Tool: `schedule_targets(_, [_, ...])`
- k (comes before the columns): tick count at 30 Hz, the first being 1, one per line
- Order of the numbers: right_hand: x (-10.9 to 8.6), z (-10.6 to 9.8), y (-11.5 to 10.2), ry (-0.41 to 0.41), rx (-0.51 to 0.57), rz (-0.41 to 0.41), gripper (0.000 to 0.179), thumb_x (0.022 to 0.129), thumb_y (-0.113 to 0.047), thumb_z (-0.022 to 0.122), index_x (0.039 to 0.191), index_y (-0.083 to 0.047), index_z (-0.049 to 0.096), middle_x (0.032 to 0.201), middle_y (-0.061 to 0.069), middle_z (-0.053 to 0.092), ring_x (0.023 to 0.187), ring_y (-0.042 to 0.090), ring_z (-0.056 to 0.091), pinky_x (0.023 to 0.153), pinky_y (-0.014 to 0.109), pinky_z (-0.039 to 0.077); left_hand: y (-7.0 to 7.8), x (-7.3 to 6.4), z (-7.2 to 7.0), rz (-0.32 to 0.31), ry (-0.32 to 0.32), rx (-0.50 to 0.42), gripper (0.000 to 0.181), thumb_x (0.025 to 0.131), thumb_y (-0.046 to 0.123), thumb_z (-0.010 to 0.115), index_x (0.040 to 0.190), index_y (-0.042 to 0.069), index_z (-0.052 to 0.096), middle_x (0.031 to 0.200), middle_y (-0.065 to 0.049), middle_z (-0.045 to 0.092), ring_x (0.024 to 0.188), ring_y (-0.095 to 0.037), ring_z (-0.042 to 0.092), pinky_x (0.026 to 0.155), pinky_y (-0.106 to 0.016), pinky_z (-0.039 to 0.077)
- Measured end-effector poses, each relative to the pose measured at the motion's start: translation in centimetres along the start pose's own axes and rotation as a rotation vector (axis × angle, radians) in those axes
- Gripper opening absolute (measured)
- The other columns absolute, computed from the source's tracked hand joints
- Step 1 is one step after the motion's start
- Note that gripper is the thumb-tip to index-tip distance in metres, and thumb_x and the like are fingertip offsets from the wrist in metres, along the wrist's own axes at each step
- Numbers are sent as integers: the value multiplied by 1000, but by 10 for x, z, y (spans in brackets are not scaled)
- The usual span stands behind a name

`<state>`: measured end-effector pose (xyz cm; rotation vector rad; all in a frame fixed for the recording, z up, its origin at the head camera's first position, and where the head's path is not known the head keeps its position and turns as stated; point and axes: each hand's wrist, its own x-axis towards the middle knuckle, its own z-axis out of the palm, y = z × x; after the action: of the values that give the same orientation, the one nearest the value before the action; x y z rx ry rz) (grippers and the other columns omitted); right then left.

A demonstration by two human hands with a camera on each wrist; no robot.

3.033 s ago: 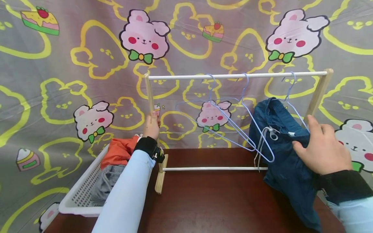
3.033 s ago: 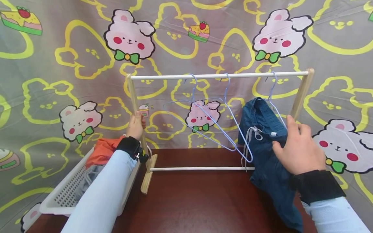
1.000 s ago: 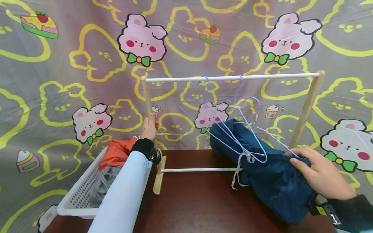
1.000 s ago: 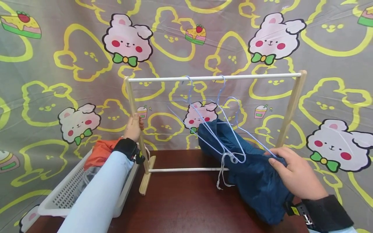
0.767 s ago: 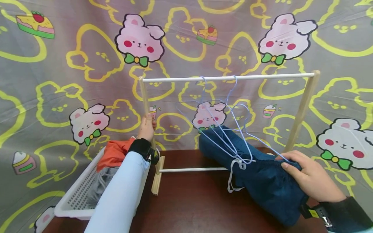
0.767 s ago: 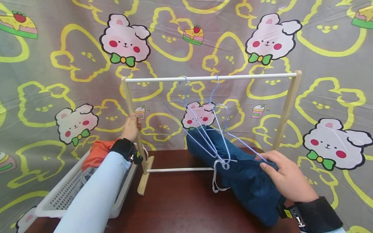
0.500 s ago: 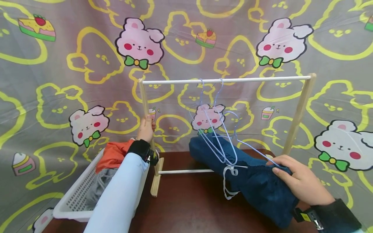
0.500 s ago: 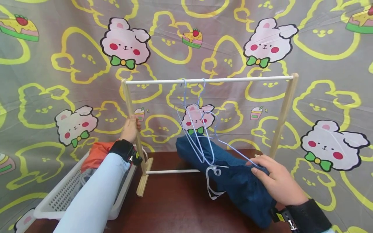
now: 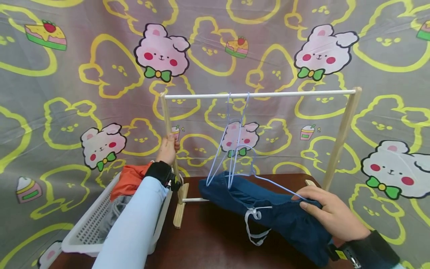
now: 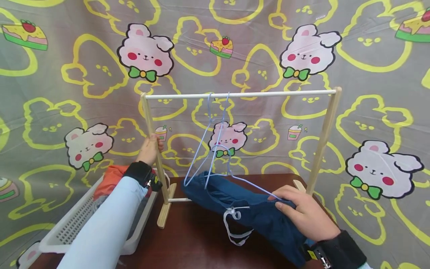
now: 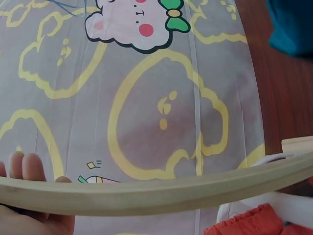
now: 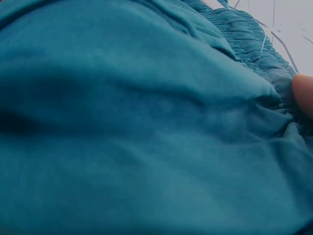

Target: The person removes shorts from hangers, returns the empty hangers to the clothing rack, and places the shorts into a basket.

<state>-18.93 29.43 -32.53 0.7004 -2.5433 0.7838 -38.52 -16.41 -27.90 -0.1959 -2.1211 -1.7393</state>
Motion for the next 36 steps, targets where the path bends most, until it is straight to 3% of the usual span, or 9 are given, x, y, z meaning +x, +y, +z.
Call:
schedule_targets(5, [7, 9, -1, -30, 42, -12, 20, 103, -17, 61, 111, -34, 70, 106, -19, 65, 100, 6, 55, 83, 27, 49, 3, -4, -4, -11, -25, 66, 53, 112, 38, 23, 135, -7, 43, 119, -26, 55, 116, -43, 54, 98, -44, 41])
schedule_targets(10, [12, 17, -1, -67, 92, -4, 19, 104, -19, 59, 112, -33, 69, 107, -17, 65, 96, 7, 58, 79, 31, 53, 3, -11, -15, -16, -80, 155, 56, 112, 40, 23, 139, -3, 47, 133, -27, 53, 125, -41, 49, 103, -49, 37])
schedule_targets(15, [16, 23, -2, -57, 86, -43, 20, 104, -17, 59, 112, -33, 69, 108, -18, 64, 97, 6, 59, 80, 31, 53, 3, -21, -26, -11, -124, 262, 55, 112, 41, 25, 137, -1, 50, 131, -25, 52, 120, -38, 47, 103, -49, 37])
schedule_targets(18, [16, 25, -2, -44, 73, -75, 22, 103, -15, 60, 112, -33, 69, 108, -19, 64, 98, 5, 59, 80, 30, 53, 4, -29, -31, -19, -157, 294, 54, 112, 41, 28, 146, 2, 44, 134, -25, 50, 123, -39, 48, 105, -50, 37])
schedule_targets(21, [18, 28, -1, -45, 92, -93, 22, 103, -14, 60, 113, -32, 69, 108, -19, 65, 98, 5, 60, 81, 30, 54, 8, -40, -34, -5, -186, 325, 57, 112, 38, 31, 158, 6, 29, 150, -24, 41, 137, -39, 41, 113, -51, 31])
schedule_targets(24, [19, 30, -1, -55, 124, -94, 22, 104, -15, 59, 115, -31, 69, 109, -18, 66, 97, 6, 60, 81, 30, 54, 10, -54, -34, 57, -190, 409, 63, 111, 36, 36, 162, 5, 14, 162, -23, 26, 147, -38, 27, 118, -52, 22])
schedule_targets(27, [21, 31, -1, -65, 150, -86, 21, 104, -16, 59, 115, -31, 69, 109, -16, 66, 96, 7, 61, 81, 31, 54, 9, -71, -32, 127, -214, 490, 66, 110, 35, 40, 161, 2, 14, 164, -23, 20, 150, -38, 20, 119, -54, 19])
schedule_targets(30, [22, 32, -1, -67, 170, -75, 20, 104, -15, 60, 115, -29, 69, 108, -15, 66, 94, 8, 61, 80, 31, 54, 8, -89, -26, 187, -292, 537, 66, 110, 39, 42, 160, 1, 22, 162, -22, 27, 148, -39, 25, 117, -56, 22])
schedule_targets(36, [26, 33, -3, -38, 179, -89, 23, 102, -11, 62, 112, -29, 71, 104, -15, 67, 91, 9, 61, 78, 31, 55, 9, -119, -11, 243, -476, 566, 59, 108, 44, 44, 153, 6, 42, 151, -15, 47, 138, -34, 43, 113, -54, 33])
